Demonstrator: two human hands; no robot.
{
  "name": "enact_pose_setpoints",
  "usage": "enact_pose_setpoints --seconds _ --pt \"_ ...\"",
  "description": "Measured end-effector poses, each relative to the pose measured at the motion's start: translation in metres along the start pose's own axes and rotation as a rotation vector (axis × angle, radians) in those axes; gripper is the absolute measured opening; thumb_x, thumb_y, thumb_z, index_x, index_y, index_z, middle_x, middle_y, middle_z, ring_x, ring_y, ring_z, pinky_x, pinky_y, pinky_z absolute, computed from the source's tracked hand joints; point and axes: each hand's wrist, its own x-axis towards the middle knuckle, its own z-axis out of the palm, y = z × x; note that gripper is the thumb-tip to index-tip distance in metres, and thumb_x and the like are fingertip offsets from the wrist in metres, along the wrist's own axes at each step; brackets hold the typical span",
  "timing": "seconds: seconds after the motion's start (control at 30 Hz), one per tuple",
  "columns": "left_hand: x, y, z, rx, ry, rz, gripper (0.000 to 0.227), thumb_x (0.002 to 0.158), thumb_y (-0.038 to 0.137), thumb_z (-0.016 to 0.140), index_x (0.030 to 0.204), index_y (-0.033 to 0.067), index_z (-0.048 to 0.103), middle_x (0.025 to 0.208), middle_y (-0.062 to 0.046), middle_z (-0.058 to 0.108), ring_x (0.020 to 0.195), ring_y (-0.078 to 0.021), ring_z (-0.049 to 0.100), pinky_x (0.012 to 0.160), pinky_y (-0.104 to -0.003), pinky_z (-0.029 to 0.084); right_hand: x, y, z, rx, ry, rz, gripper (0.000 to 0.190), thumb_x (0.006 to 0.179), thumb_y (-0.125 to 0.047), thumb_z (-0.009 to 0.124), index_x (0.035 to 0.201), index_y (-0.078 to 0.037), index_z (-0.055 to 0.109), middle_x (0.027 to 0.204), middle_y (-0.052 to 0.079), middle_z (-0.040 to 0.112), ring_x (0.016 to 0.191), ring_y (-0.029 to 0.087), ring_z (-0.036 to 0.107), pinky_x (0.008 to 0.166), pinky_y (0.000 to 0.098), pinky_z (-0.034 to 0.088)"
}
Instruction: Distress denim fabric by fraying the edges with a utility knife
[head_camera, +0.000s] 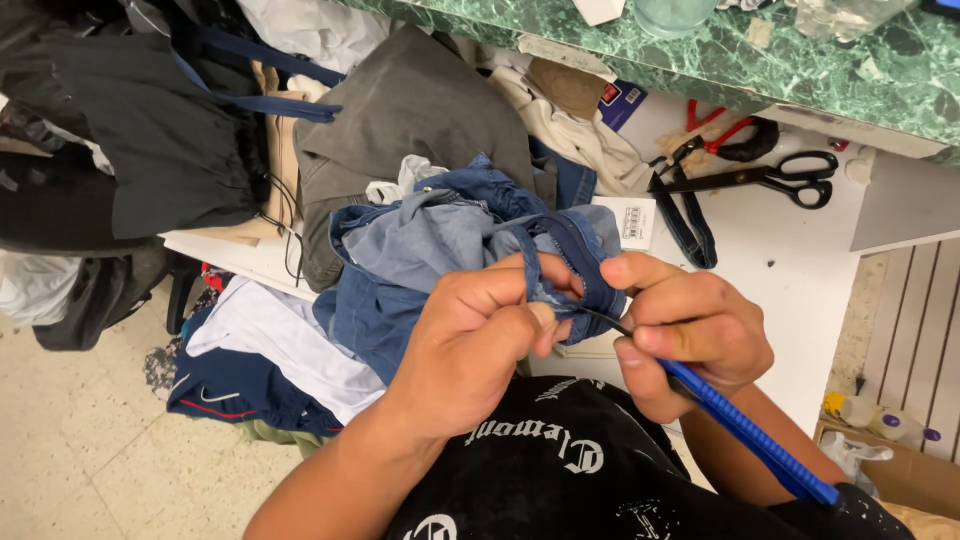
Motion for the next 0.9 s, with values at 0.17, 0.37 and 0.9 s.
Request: enact_pose_setpoints --seconds 0.17,0.37,0.9 --pt "0.001 -0.013 -0.024 -0.383 -0.027 -0.107 0.021 0.08 -0.005 0.049 0.091 -0.0087 0.067 0.104 -0.017 0.063 0.092 -0.0233 0.06 0.085 -0.04 0.06 0.012 -0.003 0.016 -0.037 -0.076 -0.018 0.015 0.091 -0.002 0.064 0.104 -0.006 0.057 0.083 0.01 0.059 0.099 0.038 0.074 0.094 0.0452 0.068" --pt "0.006 0.008 -0.064 -0.064 -0.122 0.098 0.017 0.077 0.006 0.051 0.061 0.007 0.057 0.119 -0.016 0.072 0.105 -0.0209 0.067 0.084 -0.031 0.054 0.022 0.0 0.048 0.103 0.061 0.142 0.018 0.1 -0.015 0.06 0.116 -0.012 0.052 0.087 0.009 0.064 0.109 0.039 0.07 0.099 0.0496 0.063" --pt "0.002 -0.01 -0.094 0.444 0.06 0.348 0.038 0.099 0.037 0.054 0.075 0.0086 0.059 0.095 -0.008 0.058 0.086 -0.0213 0.062 0.078 -0.034 0.048 0.026 -0.004 0.106 -0.249 0.22 0.836 0.023 0.082 -0.006 0.079 0.091 -0.01 0.058 0.092 0.008 0.069 0.079 0.013 0.064 0.076 0.0282 0.053"
